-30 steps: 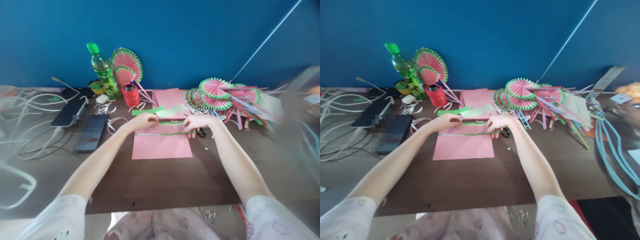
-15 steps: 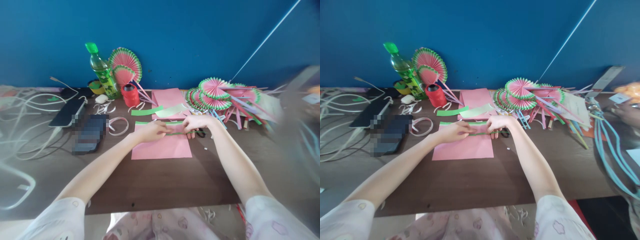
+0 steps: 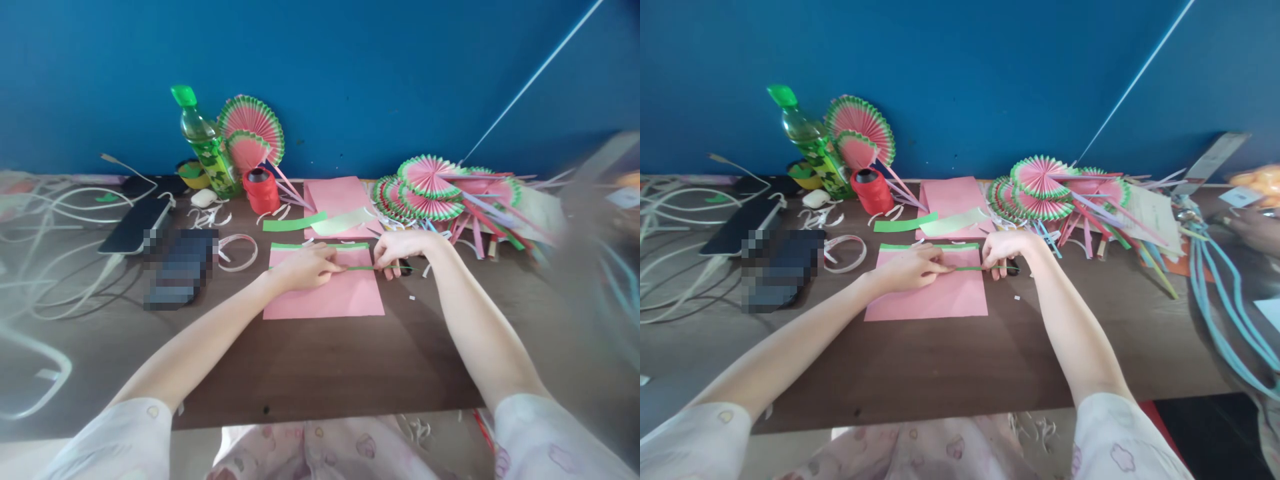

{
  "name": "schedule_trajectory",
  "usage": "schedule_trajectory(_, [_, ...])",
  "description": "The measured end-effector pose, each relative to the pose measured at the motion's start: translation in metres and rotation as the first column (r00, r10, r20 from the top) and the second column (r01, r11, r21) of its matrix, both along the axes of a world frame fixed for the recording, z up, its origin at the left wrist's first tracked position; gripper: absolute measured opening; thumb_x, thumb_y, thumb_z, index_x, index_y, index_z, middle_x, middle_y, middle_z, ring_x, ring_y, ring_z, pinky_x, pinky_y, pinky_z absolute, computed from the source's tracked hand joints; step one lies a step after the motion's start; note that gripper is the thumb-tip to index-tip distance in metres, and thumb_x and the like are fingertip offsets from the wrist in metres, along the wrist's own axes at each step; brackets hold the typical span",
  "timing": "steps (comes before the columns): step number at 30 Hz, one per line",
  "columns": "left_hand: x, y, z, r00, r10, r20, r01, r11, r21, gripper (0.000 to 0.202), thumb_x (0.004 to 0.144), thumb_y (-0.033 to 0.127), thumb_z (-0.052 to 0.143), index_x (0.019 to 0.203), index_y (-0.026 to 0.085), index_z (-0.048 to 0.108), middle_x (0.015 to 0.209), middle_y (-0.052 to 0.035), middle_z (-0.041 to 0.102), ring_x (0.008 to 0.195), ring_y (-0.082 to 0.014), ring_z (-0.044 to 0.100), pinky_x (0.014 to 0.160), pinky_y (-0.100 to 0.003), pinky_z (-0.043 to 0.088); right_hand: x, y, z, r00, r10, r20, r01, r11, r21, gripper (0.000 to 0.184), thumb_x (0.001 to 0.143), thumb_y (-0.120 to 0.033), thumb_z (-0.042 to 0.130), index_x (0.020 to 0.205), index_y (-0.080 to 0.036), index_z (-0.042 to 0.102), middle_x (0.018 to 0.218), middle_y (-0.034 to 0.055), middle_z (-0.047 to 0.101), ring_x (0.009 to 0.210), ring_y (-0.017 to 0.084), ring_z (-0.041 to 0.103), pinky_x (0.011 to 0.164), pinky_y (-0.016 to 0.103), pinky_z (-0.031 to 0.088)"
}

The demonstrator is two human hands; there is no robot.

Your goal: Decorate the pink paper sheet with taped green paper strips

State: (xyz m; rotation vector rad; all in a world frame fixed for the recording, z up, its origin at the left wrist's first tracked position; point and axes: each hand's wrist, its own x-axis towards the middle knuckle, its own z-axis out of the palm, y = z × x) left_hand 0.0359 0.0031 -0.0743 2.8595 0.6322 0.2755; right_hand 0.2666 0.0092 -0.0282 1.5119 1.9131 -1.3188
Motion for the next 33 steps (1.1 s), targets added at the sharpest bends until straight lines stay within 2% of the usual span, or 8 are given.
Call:
schedule_trajectory(8, [0.001,-0.001,-0.001,0.999,0.012,0.031,-0.011,1.0,-0.018,0.036,0.079,0.012,0.04,0.102,0.024,0.065,0.086,-0.0051,0.056,0.082,-0.0165,0.048,0.077,-0.03,0.036,-0.005,-0.001,-0.001,0.999,-0.017,0.039,0.017,1.0,0.009,0.013,0.065,-0.025,0.052,0.065,-0.013,0.058,0.064,0.0069,0.068,0.061,0.016,0.064,0.05,0.019,0.039])
schedule_trajectory(13, [0.002,0.003,0.0,0.997,0.041,0.065,-0.03,0.986,-0.167,0.035,0.079,0.012,0.04,0.103,0.022,0.065,0.084,-0.0049,0.057,0.085,-0.0168,0.05,0.079,-0.03,0.038,-0.006,-0.002,0.0,0.999,-0.025,0.048,0.024,0.999,0.021,0.012,0.063,-0.02,0.05,0.063,-0.012,0.058,0.063,0.0072,0.068,0.061,0.016,0.064,0.05,0.02,0.04])
schedule_trajectory(16, [0.002,0.005,0.005,0.982,0.137,0.131,-0.091,0.947,-0.306,0.032,0.08,0.014,0.041,0.102,0.018,0.064,0.088,-0.0051,0.06,0.086,-0.0156,0.052,0.079,-0.028,0.04,-0.007,-0.004,0.005,1.0,0.0,-0.017,0.001,0.999,0.043,0.014,0.064,-0.021,0.049,0.068,-0.013,0.06,0.066,0.0064,0.068,0.061,0.016,0.063,0.051,0.02,0.04])
schedule_trajectory(19, [0.004,0.001,0.015,0.944,0.25,0.216,-0.153,0.911,-0.384,0.029,0.08,0.015,0.041,0.099,0.015,0.063,0.096,-0.0056,0.062,0.09,-0.0146,0.054,0.082,-0.027,0.04,-0.013,-0.009,0.012,0.988,0.053,-0.146,-0.043,0.997,0.068,0.016,0.066,-0.022,0.049,0.073,-0.014,0.061,0.07,0.0048,0.069,0.059,0.014,0.062,0.055,0.021,0.042])
schedule_trajectory(22, [0.008,-0.008,0.027,0.931,0.275,0.24,-0.15,0.888,-0.434,0.025,0.08,0.019,0.043,0.096,0.016,0.062,0.102,-0.0045,0.063,0.095,-0.0147,0.054,0.084,-0.027,0.04,-0.022,-0.016,0.021,0.967,0.089,-0.237,-0.062,0.991,0.122,0.015,0.067,-0.022,0.05,0.074,-0.015,0.06,0.071,0.0035,0.068,0.058,0.013,0.061,0.058,0.022,0.043])
schedule_trajectory(26, [0.011,-0.018,0.037,0.929,0.327,0.173,-0.204,0.843,-0.497,0.019,0.077,0.029,0.051,0.084,0.016,0.063,0.089,-0.0031,0.066,0.083,-0.0156,0.058,0.075,-0.028,0.042,-0.035,-0.026,0.031,0.959,0.112,-0.262,-0.059,0.977,0.203,0.016,0.067,-0.021,0.048,0.074,-0.017,0.061,0.071,0.0018,0.068,0.056,0.012,0.059,0.054,0.022,0.041])
schedule_trajectory(33, [0.01,-0.015,0.039,0.907,0.387,0.169,-0.21,0.761,-0.614,0.011,0.073,0.02,0.053,0.071,0.015,0.062,0.071,0.0004,0.064,0.069,-0.011,0.055,0.067,-0.024,0.041,-0.046,-0.036,0.035,0.966,0.08,-0.245,0.018,0.928,0.372,0.014,0.067,-0.019,0.048,0.073,-0.018,0.06,0.066,0.0005,0.066,0.056,0.011,0.057,0.049,0.02,0.038])
